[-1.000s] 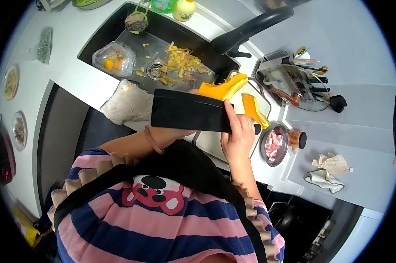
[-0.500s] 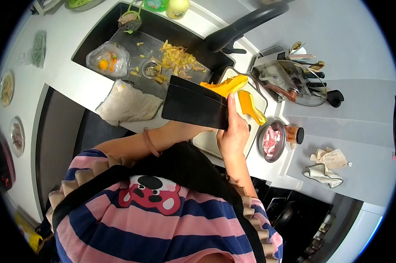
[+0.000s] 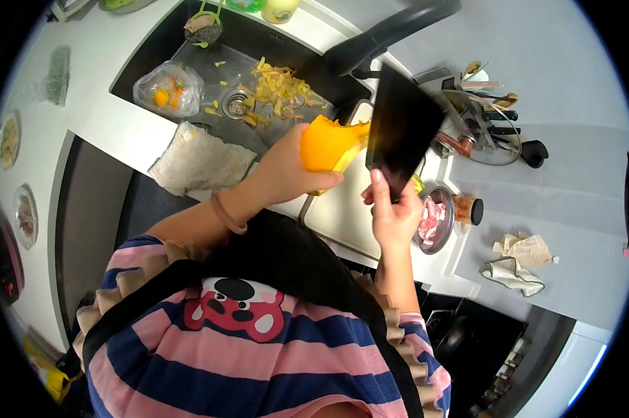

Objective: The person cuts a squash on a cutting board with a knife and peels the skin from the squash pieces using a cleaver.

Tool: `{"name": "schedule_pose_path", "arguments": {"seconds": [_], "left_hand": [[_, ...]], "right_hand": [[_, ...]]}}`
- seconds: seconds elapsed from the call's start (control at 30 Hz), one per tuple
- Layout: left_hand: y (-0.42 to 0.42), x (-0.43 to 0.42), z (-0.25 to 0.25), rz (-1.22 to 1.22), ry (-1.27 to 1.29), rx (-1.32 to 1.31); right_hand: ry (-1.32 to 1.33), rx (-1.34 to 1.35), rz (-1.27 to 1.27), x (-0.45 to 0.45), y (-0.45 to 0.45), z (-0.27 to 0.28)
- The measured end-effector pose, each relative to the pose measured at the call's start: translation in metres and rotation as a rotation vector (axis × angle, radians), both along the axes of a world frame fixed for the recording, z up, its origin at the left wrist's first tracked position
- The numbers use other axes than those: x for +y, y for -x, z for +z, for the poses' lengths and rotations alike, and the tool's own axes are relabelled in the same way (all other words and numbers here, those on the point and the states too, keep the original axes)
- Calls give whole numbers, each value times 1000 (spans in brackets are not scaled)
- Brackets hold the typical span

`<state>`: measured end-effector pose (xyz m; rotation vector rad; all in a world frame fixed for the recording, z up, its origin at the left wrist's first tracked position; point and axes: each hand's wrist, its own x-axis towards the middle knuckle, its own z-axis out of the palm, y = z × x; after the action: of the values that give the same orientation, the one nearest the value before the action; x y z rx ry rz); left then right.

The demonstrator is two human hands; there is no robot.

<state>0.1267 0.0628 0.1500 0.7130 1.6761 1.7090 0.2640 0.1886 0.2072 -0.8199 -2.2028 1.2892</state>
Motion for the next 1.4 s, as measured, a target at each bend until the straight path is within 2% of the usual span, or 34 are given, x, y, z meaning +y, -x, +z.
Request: {"name": "schedule_pose_path", "arguments": {"seconds": [0.1, 0.33, 0.5, 0.93, 1.0, 1.23, 1.4], "left_hand": [[7, -6, 14, -52, 96, 106], [12, -10, 22, -132, 108, 128], [16, -11, 25, -128, 133, 280], [20, -7, 25, -175, 145, 326], [19, -5, 22, -120, 101, 368], [21, -6, 25, -168, 155, 339], [21, -6, 23, -110, 156, 453]], "right_hand": [[81, -2, -39, 5, 3, 18], [250, -33, -39, 21, 5, 29], [211, -86, -70, 21, 7, 33], [127, -221, -14, 27, 12, 40], [133, -250, -31, 28, 13, 40], [115, -235, -2, 29, 16, 35], [-34, -100, 83, 30, 18, 27]]}}
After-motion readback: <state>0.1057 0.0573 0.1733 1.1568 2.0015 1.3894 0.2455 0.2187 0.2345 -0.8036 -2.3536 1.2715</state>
